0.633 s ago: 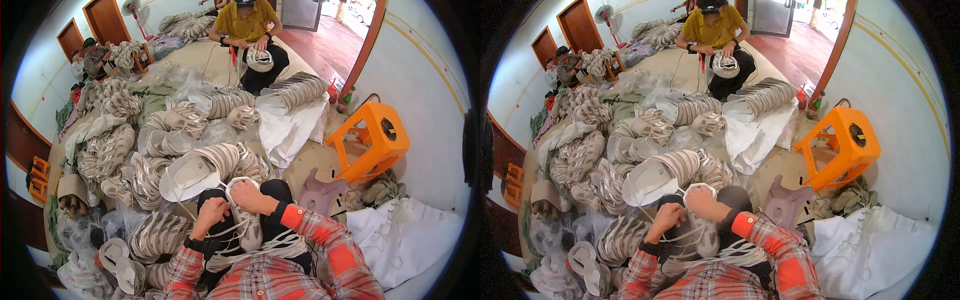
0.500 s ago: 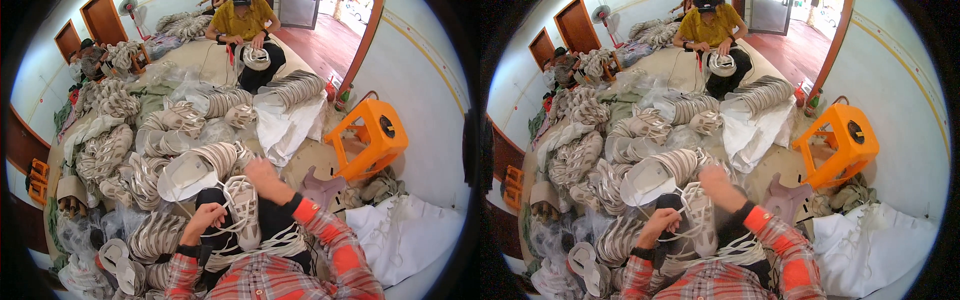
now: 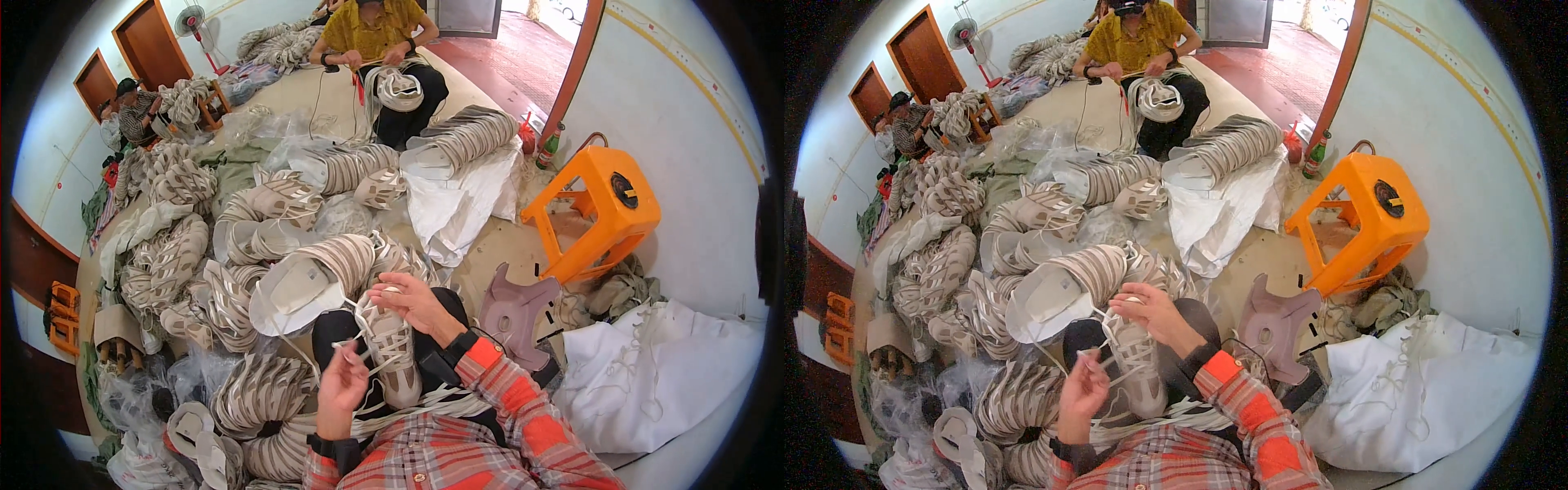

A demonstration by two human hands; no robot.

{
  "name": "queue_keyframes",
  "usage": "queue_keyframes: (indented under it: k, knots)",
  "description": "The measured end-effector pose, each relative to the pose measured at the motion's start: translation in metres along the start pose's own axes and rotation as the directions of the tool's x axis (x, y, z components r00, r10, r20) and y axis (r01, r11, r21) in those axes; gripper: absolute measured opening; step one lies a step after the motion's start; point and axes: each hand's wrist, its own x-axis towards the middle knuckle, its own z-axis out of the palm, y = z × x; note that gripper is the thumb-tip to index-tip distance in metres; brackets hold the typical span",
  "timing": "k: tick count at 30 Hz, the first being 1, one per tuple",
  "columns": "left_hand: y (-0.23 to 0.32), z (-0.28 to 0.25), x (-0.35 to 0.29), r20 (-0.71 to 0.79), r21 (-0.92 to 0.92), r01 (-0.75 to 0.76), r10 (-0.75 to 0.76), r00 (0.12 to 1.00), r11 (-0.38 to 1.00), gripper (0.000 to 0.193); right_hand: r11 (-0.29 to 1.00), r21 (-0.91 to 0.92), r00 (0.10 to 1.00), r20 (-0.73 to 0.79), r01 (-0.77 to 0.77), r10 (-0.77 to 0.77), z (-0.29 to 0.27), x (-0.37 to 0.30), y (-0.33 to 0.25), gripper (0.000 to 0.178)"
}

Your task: Lacing a large number of white shoe uppers by hand while sitting on the floor.

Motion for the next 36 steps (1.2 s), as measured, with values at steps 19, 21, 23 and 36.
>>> queue_keyframes:
  k: [19,21,23,36]
  knots:
    - [-0.01,0.011,0.044,-0.011,-0.111,0.09,-0.092,0.996,0.99,0.004,0.923,0.032,0.874,-0.337,0.382,-0.35,-0.059,-0.013,-0.072,0.018]
    - [-0.023,0.014,0.046,0.028,-0.122,0.104,-0.101,0.995,0.987,0.005,0.866,0.105,0.833,-0.353,0.489,-0.427,-0.065,-0.007,-0.075,0.02]
    - [-0.029,0.013,0.047,0.03,-0.131,0.167,-0.164,0.986,0.977,0.006,0.871,0.07,0.835,-0.334,0.485,-0.438,-0.075,-0.006,-0.092,0.021]
    - [-0.042,-0.009,0.01,0.145,-0.136,-0.002,0.022,0.989,0.991,0.019,0.943,-0.202,0.907,-0.279,0.265,-0.315,-0.053,-0.005,-0.07,0.022]
